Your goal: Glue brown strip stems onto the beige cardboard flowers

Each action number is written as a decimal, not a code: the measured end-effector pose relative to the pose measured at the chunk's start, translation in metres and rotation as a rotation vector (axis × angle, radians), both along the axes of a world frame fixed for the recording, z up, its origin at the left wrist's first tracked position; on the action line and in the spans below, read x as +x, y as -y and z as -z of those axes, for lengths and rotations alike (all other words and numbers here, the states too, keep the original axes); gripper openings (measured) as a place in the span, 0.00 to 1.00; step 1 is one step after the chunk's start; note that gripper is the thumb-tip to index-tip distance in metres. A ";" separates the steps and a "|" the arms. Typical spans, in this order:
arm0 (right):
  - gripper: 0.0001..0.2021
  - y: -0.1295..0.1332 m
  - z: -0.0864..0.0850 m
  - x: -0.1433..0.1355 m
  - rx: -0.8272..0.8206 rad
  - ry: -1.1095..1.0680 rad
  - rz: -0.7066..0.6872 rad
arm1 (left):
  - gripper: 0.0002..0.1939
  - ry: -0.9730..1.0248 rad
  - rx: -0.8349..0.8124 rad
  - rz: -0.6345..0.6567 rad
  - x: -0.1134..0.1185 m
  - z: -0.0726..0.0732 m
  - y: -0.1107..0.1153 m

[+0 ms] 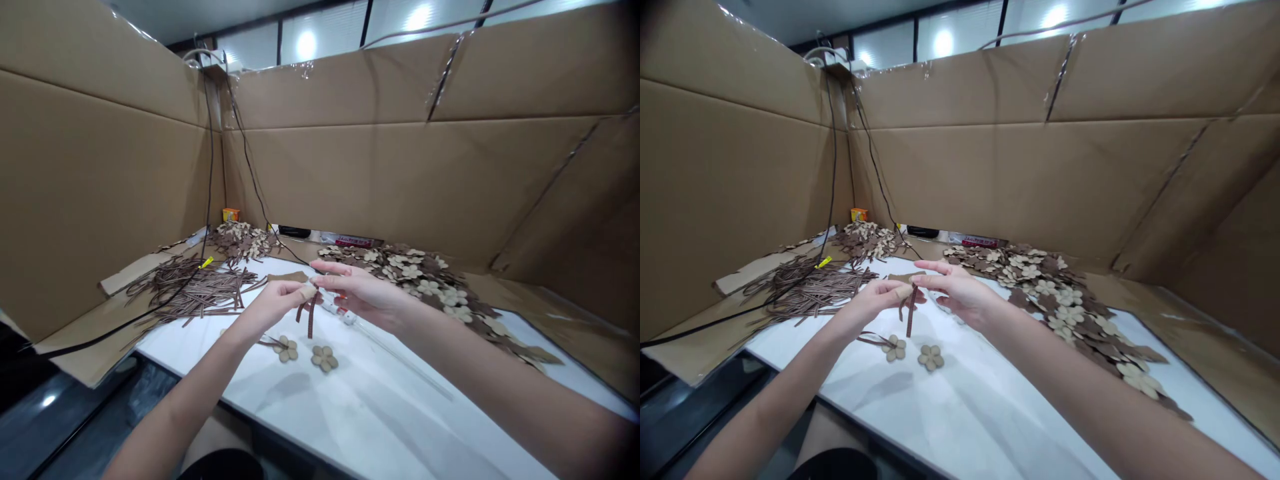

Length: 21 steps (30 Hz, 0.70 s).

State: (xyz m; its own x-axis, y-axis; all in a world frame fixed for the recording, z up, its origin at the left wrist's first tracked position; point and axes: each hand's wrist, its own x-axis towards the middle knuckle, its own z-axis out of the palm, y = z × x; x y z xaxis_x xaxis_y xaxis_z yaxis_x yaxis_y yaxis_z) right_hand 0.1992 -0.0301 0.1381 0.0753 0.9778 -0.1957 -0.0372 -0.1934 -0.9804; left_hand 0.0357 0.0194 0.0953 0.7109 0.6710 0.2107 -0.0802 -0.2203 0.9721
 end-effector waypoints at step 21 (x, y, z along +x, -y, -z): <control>0.23 -0.016 0.034 0.002 0.117 0.081 0.015 | 0.18 0.155 -0.317 0.010 0.010 0.025 -0.010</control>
State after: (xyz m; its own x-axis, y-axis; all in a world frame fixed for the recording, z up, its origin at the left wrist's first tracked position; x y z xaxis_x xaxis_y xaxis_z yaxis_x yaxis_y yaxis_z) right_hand 0.2015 -0.0140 0.1046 0.1007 0.9922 -0.0736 0.0407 -0.0780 -0.9961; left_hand 0.0453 0.0292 0.0707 0.6934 0.7137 0.0990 -0.2326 0.0917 0.9682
